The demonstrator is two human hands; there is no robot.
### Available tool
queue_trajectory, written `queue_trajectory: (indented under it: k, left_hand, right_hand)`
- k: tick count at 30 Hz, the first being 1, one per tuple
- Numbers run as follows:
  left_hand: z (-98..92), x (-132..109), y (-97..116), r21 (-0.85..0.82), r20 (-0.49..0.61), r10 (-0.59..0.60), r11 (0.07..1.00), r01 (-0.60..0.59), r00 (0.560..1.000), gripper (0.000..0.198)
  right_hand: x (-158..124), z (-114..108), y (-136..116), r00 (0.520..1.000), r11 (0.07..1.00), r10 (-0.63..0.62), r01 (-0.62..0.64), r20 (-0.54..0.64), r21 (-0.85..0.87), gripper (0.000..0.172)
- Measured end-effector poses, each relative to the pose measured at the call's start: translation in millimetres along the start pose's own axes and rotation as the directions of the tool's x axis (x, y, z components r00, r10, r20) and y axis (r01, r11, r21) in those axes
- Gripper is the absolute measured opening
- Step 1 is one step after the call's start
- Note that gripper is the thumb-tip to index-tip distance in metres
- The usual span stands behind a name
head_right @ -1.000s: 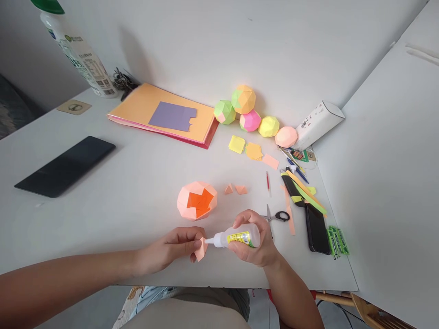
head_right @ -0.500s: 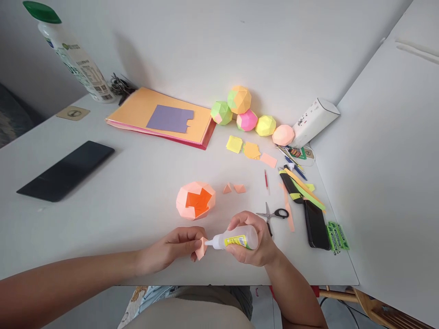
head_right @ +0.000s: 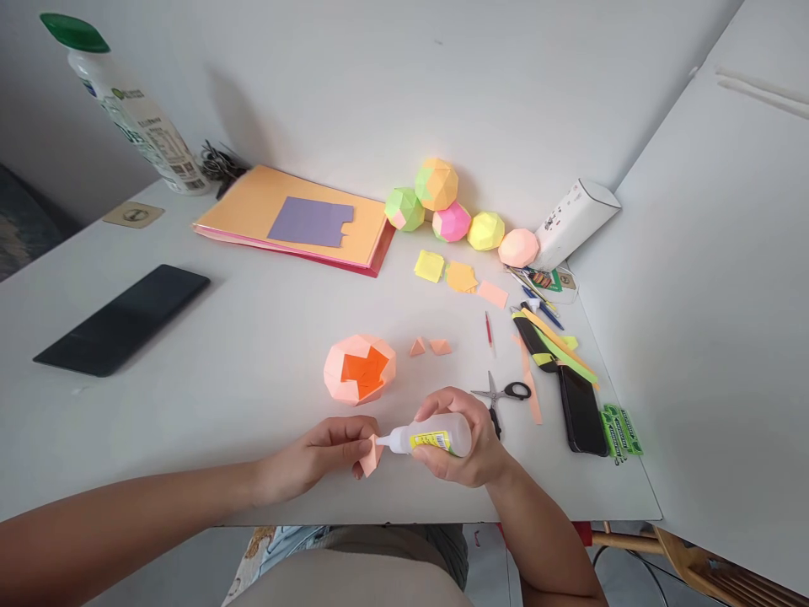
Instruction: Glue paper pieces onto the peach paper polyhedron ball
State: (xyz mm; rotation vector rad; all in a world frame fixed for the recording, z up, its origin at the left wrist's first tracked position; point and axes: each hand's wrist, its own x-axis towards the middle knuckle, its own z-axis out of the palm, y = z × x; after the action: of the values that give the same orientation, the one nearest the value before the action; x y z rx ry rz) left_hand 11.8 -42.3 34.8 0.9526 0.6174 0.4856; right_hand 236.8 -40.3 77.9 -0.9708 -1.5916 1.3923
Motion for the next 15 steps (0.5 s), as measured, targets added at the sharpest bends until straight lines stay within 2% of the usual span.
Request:
queue_trajectory:
  k: [4, 9, 15]
  left_hand:
    - [-0.1, 0, 0, 0.002, -0.004, 0.002, 1.0, -0.002, 1.0, 0.04]
    - [-0.3, 0, -2, 0.006, -0.004, 0.006, 1.0, -0.006, 1.0, 0.041]
    - [0.3, -2, -1, 0.021, 0.028, 0.024, 0.999, -0.024, 0.999, 0.04]
  right_hand:
    - [-1, 0, 1, 1.0, 1.0, 0.008, -0.008, 0.005, -0.01, 0.023]
    - [1, -4, 2, 0.999, 1.0, 0.004, -0.005, 0.05, 0.024, 0.034]
    - [10, -5, 9, 0.993, 0.994, -0.105, 0.103, 0.056, 0.036, 0.022]
